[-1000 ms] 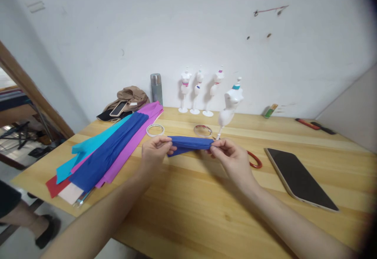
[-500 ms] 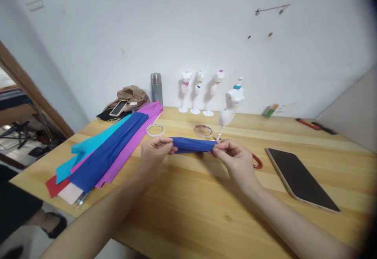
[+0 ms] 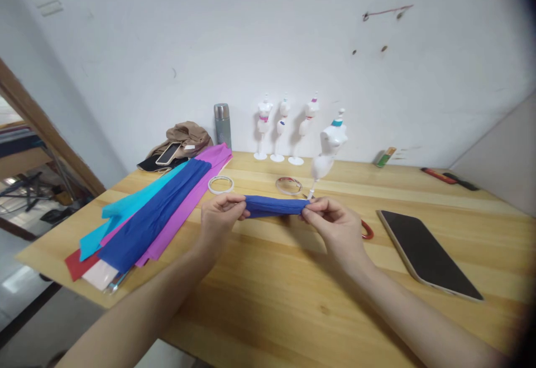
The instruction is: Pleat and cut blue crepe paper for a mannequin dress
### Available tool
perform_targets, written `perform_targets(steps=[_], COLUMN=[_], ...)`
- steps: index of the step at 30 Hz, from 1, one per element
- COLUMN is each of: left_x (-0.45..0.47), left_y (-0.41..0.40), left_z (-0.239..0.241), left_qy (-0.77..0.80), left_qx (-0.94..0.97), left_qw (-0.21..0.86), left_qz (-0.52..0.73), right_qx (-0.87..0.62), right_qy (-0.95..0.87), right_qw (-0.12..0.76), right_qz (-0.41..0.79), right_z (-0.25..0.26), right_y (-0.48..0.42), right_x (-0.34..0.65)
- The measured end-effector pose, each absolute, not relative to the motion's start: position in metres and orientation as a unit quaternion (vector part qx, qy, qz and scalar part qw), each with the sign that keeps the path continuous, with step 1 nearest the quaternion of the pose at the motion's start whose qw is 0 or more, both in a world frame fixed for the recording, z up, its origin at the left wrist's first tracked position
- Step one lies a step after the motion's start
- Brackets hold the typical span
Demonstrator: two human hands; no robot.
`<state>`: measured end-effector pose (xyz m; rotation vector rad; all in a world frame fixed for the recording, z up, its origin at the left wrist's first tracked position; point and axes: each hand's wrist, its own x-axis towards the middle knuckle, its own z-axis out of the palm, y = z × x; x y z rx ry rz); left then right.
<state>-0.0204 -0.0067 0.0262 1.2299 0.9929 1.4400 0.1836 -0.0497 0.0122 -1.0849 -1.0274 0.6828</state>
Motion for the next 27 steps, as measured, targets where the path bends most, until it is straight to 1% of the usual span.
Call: perform_targets(steps=[6,13,18,23,27], left_x=[-0.022,-0.026,-0.027,-0.026,-0.027], left_y=[-0.010,-0.004,-0.004,-0.008,-0.009], left_z=[0.028,0.020,0.016,0.017,0.020], left_qy=[0.417,0.416,0.414,0.423,0.432], left_qx=[0.523,0.591,0.624,0.629,0.622], left_qw=[0.462,0.376,0.339,0.322,0.325], left_qz=[0.582,0.579,0.570,0.567,0.567], right_qx=[-0.473,-0.474,-0.491,-0.524,-0.545], right_qy=[-0.471,-0.519,-0.542,-0.563,-0.553], right_qw=[0.687,0.669,0.648,0.614,0.604], right_qz=[0.286,0.242,0.211,0.179,0.181], right_z=[0.005,0.003,-0.005,-0.009,-0.006], right_y=[-0.047,-0.046,-0.045,-0.045,-0.046], right_x=[0.187,0.188,0.191,0.194,0.194])
